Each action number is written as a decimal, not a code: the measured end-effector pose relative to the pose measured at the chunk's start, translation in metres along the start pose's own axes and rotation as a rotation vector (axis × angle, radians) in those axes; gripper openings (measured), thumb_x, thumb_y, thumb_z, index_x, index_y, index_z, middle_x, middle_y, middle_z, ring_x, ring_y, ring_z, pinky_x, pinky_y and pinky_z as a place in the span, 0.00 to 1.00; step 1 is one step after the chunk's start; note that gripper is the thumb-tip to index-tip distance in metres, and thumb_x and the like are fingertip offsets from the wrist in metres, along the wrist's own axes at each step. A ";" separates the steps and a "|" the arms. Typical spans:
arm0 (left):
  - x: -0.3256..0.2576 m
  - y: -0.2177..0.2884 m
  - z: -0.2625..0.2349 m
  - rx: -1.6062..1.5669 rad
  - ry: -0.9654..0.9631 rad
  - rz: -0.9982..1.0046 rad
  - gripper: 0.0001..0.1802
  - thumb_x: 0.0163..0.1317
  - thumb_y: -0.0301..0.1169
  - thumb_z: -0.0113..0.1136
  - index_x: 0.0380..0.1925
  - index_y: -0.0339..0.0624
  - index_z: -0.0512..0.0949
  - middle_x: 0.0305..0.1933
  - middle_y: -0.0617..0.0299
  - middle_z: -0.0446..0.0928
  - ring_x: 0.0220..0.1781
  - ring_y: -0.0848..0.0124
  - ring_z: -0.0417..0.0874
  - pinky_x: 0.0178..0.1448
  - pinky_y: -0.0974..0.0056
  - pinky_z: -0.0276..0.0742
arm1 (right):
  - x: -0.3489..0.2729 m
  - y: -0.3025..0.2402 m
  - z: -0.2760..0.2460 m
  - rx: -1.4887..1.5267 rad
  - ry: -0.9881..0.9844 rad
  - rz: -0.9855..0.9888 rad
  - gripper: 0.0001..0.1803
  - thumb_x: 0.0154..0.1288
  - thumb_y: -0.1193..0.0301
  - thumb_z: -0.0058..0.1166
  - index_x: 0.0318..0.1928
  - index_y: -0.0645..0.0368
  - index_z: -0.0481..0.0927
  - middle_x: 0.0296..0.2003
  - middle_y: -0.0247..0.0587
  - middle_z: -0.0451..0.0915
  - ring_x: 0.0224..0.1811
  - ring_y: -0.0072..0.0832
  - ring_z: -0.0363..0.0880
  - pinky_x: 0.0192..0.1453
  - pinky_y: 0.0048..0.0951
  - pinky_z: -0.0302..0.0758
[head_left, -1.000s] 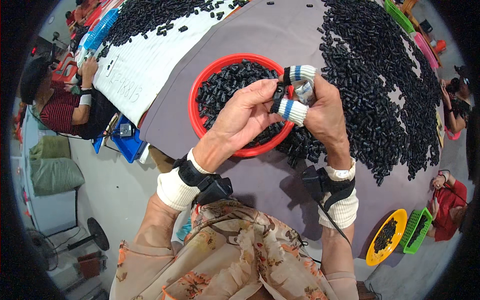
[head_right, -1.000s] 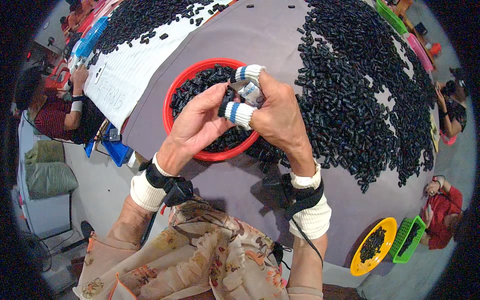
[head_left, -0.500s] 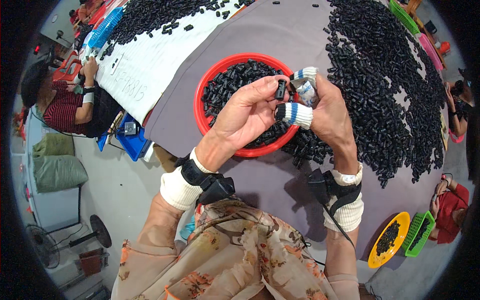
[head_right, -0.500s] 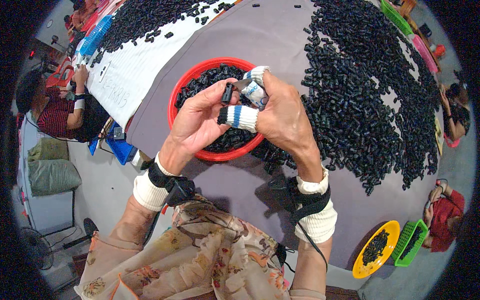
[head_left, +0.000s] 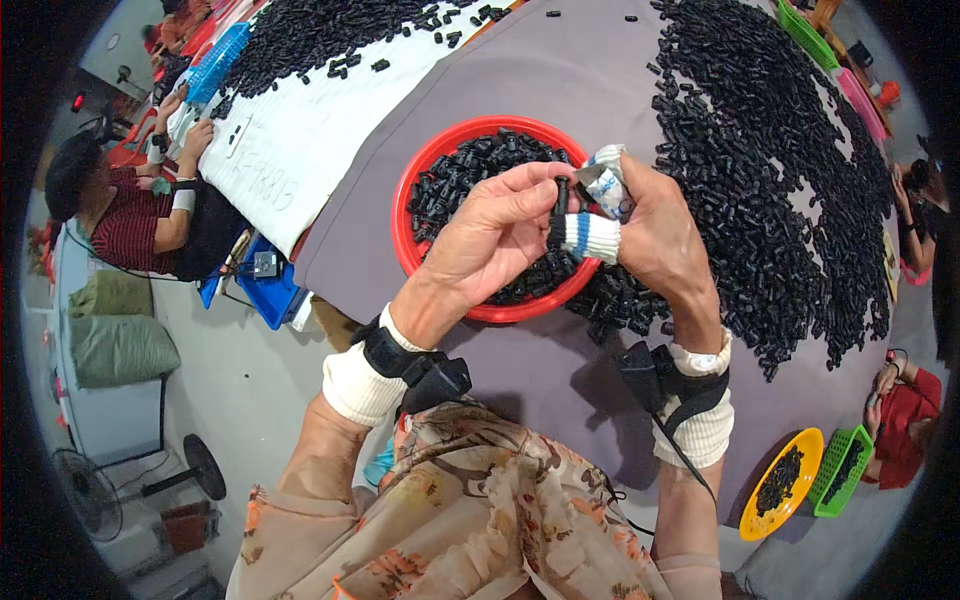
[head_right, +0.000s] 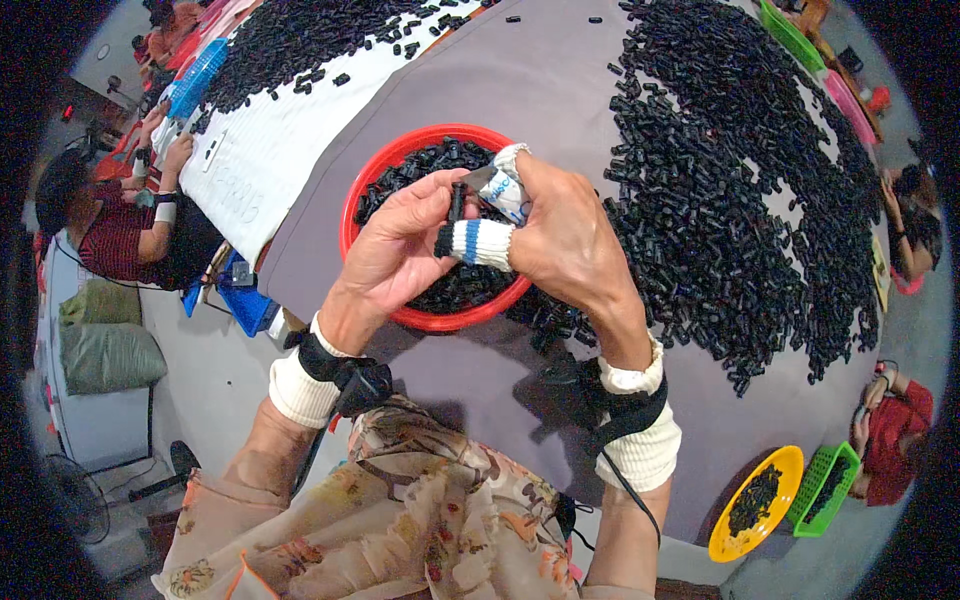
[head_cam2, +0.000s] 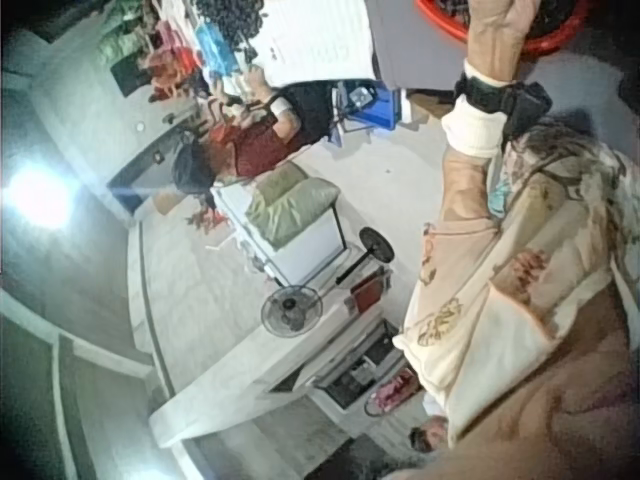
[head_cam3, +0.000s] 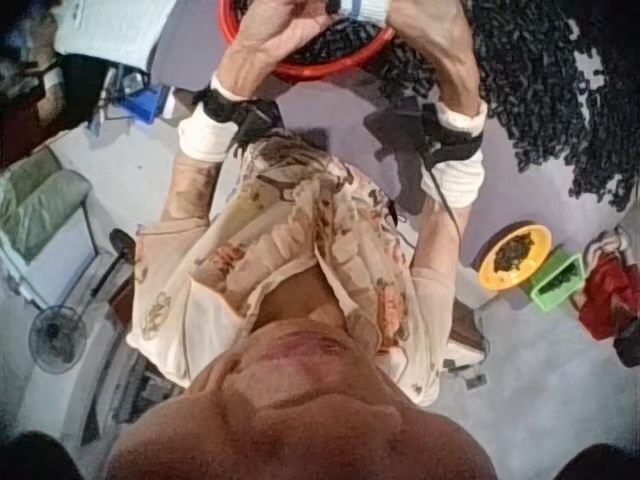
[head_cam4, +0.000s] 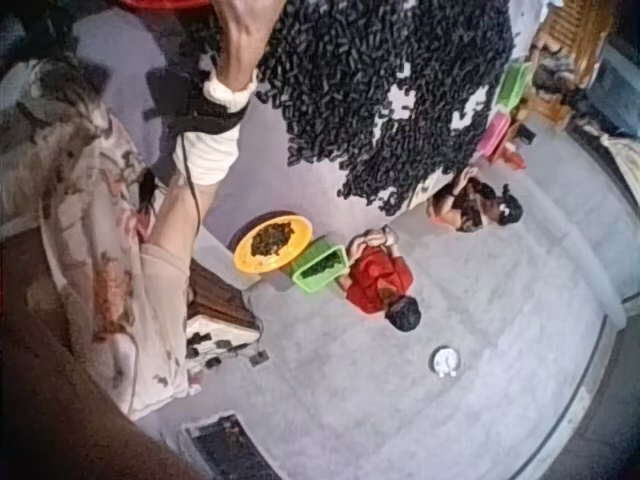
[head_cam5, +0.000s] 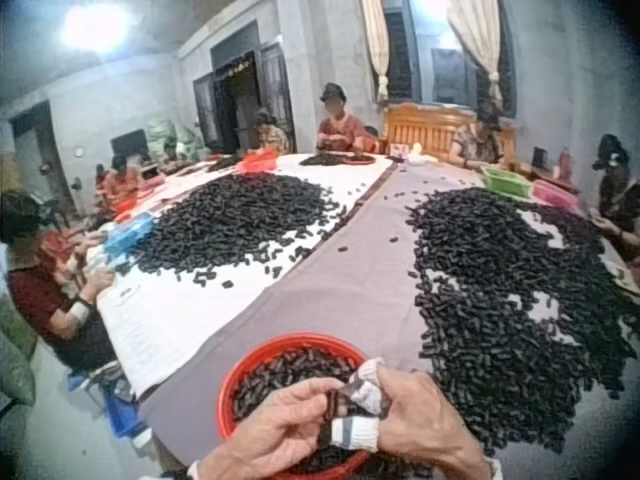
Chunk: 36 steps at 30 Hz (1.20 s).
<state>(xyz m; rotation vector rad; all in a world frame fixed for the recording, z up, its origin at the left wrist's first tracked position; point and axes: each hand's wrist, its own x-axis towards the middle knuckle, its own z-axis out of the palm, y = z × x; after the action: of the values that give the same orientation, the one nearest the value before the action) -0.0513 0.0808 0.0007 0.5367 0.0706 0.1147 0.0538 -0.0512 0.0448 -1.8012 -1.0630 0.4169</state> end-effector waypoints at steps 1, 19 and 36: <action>0.000 0.000 0.000 -0.047 0.003 -0.025 0.13 0.61 0.26 0.52 0.46 0.32 0.71 0.38 0.59 0.76 0.40 0.74 0.78 0.46 0.69 0.76 | 0.000 0.000 -0.001 -0.021 -0.020 0.011 0.18 0.41 0.66 0.66 0.27 0.64 0.71 0.18 0.39 0.72 0.19 0.26 0.68 0.26 0.29 0.67; 0.001 -0.001 0.001 -0.051 -0.050 -0.028 0.13 0.61 0.24 0.51 0.46 0.32 0.71 0.42 0.58 0.75 0.42 0.73 0.77 0.51 0.67 0.75 | 0.003 -0.004 -0.005 -0.080 -0.104 0.008 0.20 0.43 0.62 0.64 0.25 0.65 0.71 0.19 0.48 0.74 0.19 0.38 0.71 0.27 0.34 0.68; 0.001 0.000 0.002 0.023 -0.011 -0.023 0.11 0.61 0.24 0.51 0.43 0.33 0.73 0.41 0.59 0.76 0.40 0.73 0.76 0.50 0.68 0.73 | 0.001 0.001 -0.004 -0.080 -0.136 0.016 0.17 0.43 0.64 0.63 0.26 0.65 0.73 0.21 0.49 0.75 0.22 0.40 0.74 0.30 0.35 0.69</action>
<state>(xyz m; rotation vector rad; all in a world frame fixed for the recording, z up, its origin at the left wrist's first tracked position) -0.0500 0.0802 0.0022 0.5595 0.0676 0.0881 0.0571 -0.0529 0.0461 -1.8743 -1.1739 0.5199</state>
